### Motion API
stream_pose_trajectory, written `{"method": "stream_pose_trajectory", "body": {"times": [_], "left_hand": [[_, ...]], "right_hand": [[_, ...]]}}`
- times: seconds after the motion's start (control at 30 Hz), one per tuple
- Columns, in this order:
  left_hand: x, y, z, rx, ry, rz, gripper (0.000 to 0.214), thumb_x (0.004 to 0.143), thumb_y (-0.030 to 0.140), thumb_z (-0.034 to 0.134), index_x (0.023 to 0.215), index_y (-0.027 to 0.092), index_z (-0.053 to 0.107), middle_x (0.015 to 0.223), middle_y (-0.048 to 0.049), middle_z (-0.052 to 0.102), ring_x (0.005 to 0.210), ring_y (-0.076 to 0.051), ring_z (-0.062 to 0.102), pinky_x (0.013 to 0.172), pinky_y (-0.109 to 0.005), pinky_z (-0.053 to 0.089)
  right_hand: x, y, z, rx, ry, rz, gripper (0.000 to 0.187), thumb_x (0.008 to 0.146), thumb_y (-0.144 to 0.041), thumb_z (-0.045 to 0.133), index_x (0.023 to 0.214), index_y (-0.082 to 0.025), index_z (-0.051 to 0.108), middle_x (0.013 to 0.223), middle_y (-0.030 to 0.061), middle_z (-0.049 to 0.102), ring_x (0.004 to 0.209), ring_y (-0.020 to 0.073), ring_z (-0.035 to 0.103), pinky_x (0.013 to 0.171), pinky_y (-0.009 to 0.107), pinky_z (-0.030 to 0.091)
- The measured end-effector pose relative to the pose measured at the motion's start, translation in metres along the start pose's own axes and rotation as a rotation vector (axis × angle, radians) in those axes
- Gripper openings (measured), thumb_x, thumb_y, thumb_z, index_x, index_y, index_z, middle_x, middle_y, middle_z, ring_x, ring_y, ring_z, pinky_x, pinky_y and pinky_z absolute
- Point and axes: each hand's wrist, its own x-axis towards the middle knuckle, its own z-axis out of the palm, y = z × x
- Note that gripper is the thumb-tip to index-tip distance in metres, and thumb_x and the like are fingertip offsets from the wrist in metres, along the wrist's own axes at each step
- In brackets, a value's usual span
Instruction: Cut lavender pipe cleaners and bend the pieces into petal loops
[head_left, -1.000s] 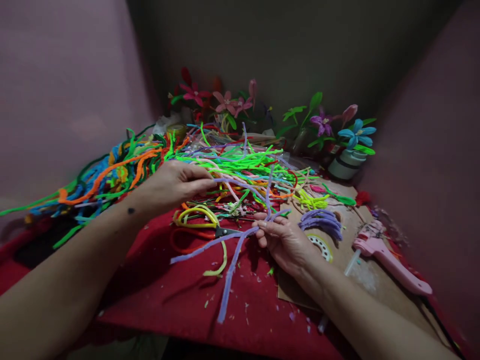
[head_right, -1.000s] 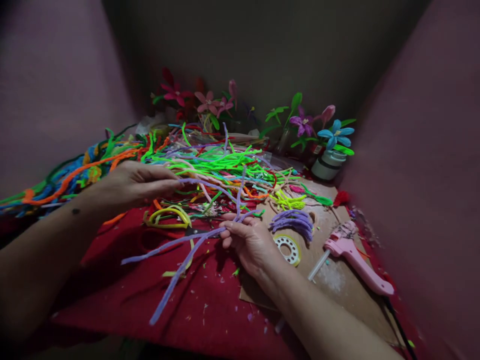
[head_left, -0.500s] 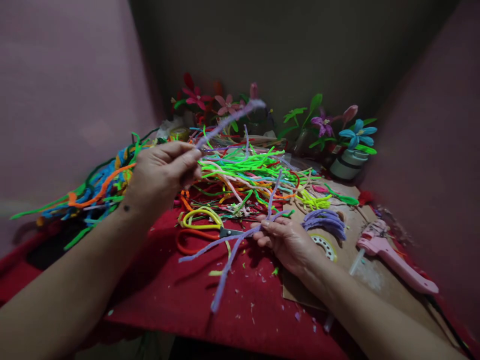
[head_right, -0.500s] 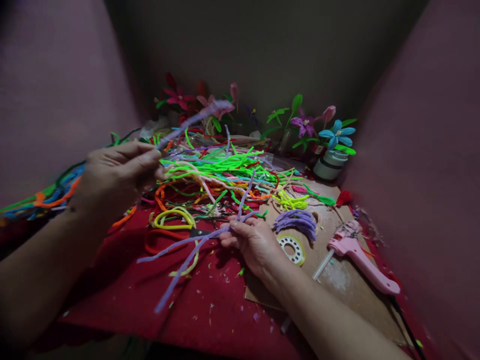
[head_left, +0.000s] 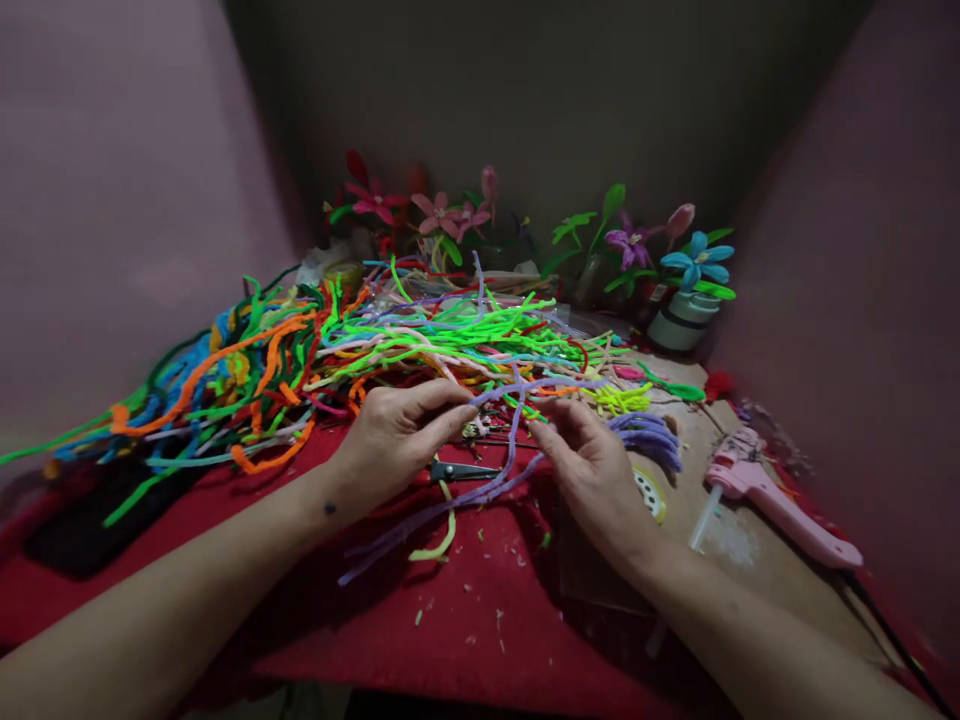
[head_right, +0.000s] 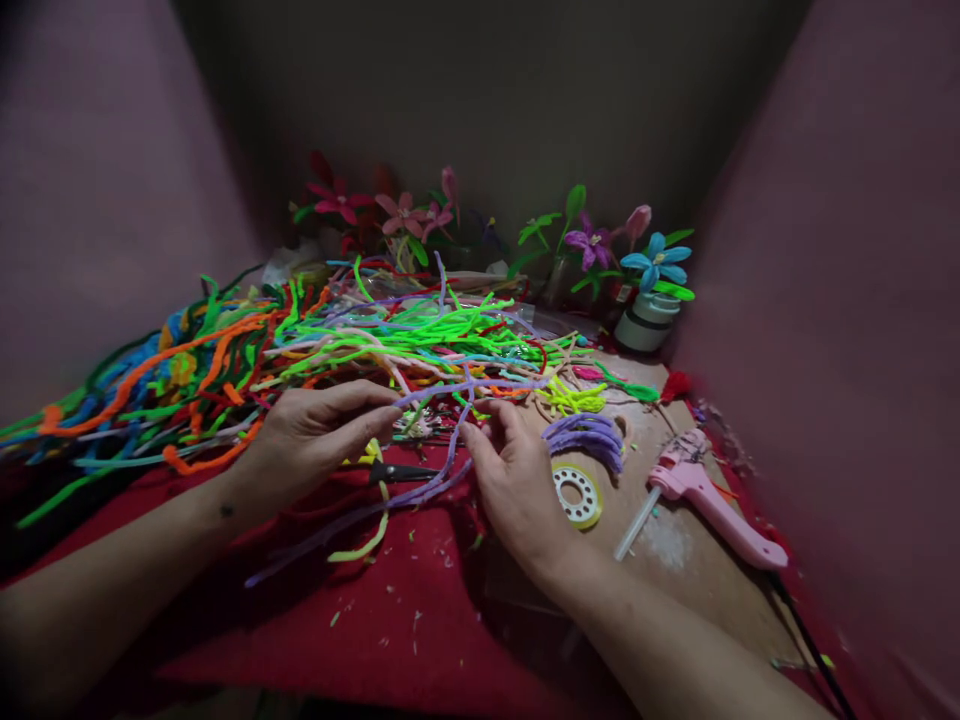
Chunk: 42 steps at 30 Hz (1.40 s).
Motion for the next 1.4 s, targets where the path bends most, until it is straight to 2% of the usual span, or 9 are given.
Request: {"method": "stream_pose_trajectory", "body": {"times": [0.1,0.3,0.43,0.67,0.8,1.07,1.2,1.3,1.4], "left_hand": [[-0.004,0.000,0.005,0.003,-0.030,0.072,0.020,0.082,0.028,0.053,0.085,0.014,0.068,0.069,-0.0001,0.065,0.057,-0.008,0.054,0.057,-0.016,0.042],[-0.008,0.002,0.013,-0.005,-0.131,0.189,0.020,0.084,0.025,0.052,0.086,0.014,0.068,0.067,0.0006,0.065,0.056,-0.007,0.056,0.056,-0.014,0.042],[-0.006,0.000,0.013,-0.004,-0.211,0.164,0.022,0.084,0.026,0.051,0.088,0.013,0.068,0.069,-0.0001,0.066,0.058,-0.007,0.056,0.056,-0.014,0.041],[0.007,-0.008,-0.003,-0.083,-0.297,-0.128,0.026,0.081,0.034,0.052,0.084,0.014,0.068,0.066,0.0003,0.061,0.058,-0.009,0.052,0.053,-0.017,0.041],[0.014,-0.008,-0.015,-0.150,-0.276,-0.223,0.024,0.078,0.035,0.056,0.079,0.013,0.066,0.059,0.0029,0.053,0.048,-0.005,0.042,0.042,-0.014,0.034],[0.016,-0.005,-0.026,-0.340,-0.303,-0.241,0.023,0.078,0.030,0.058,0.090,0.012,0.065,0.068,0.0005,0.060,0.051,-0.005,0.050,0.046,-0.014,0.041],[0.015,-0.004,-0.024,-0.350,-0.241,-0.254,0.022,0.079,0.029,0.057,0.088,0.011,0.065,0.071,-0.0017,0.063,0.047,-0.005,0.052,0.043,-0.015,0.042],[0.012,-0.003,-0.021,-0.389,-0.183,-0.219,0.021,0.080,0.029,0.056,0.086,0.011,0.066,0.074,-0.0032,0.065,0.046,-0.005,0.052,0.042,-0.015,0.043],[0.007,0.000,-0.016,-0.451,-0.133,-0.167,0.020,0.080,0.029,0.056,0.084,0.011,0.066,0.077,-0.0040,0.065,0.047,-0.005,0.052,0.043,-0.016,0.044]], "right_hand": [[0.000,-0.008,-0.005,0.058,0.016,-0.080,0.020,0.078,-0.031,0.059,0.092,-0.018,0.065,0.087,0.0048,0.061,0.083,0.0169,0.055,0.077,0.030,0.042],[0.000,-0.009,-0.001,0.634,-0.328,0.300,0.023,0.072,-0.034,0.065,0.086,-0.016,0.068,0.057,-0.0028,0.051,0.042,0.0051,0.033,0.041,0.021,0.025],[0.000,-0.011,-0.002,0.620,-0.235,0.281,0.014,0.069,-0.028,0.069,0.074,-0.015,0.069,0.053,-0.0036,0.050,0.044,0.0051,0.034,0.041,0.020,0.023],[0.009,-0.015,-0.009,0.637,0.057,0.259,0.011,0.064,-0.024,0.070,0.068,-0.015,0.066,0.052,-0.0058,0.048,0.045,0.0044,0.031,0.041,0.021,0.020],[0.013,-0.010,-0.009,0.764,0.074,0.355,0.015,0.061,-0.023,0.072,0.069,-0.015,0.061,0.050,-0.0073,0.044,0.042,0.0035,0.028,0.039,0.020,0.017],[0.018,-0.017,-0.016,0.917,-0.017,0.510,0.015,0.062,-0.023,0.069,0.065,-0.014,0.058,0.054,-0.0030,0.058,0.036,0.0022,0.036,0.034,0.016,0.026],[0.011,-0.022,-0.027,0.803,-0.312,0.627,0.021,0.072,-0.032,0.063,0.075,-0.012,0.063,0.061,0.0039,0.064,0.038,0.0056,0.046,0.032,0.016,0.030],[0.000,-0.030,-0.036,0.604,-0.368,0.400,0.022,0.075,-0.034,0.061,0.078,-0.013,0.064,0.068,0.0052,0.066,0.038,0.0071,0.047,0.032,0.019,0.032],[-0.006,-0.041,-0.041,0.249,-0.115,0.008,0.016,0.079,-0.031,0.059,0.085,-0.018,0.066,0.072,0.0039,0.065,0.044,0.0085,0.048,0.039,0.022,0.037]]}}
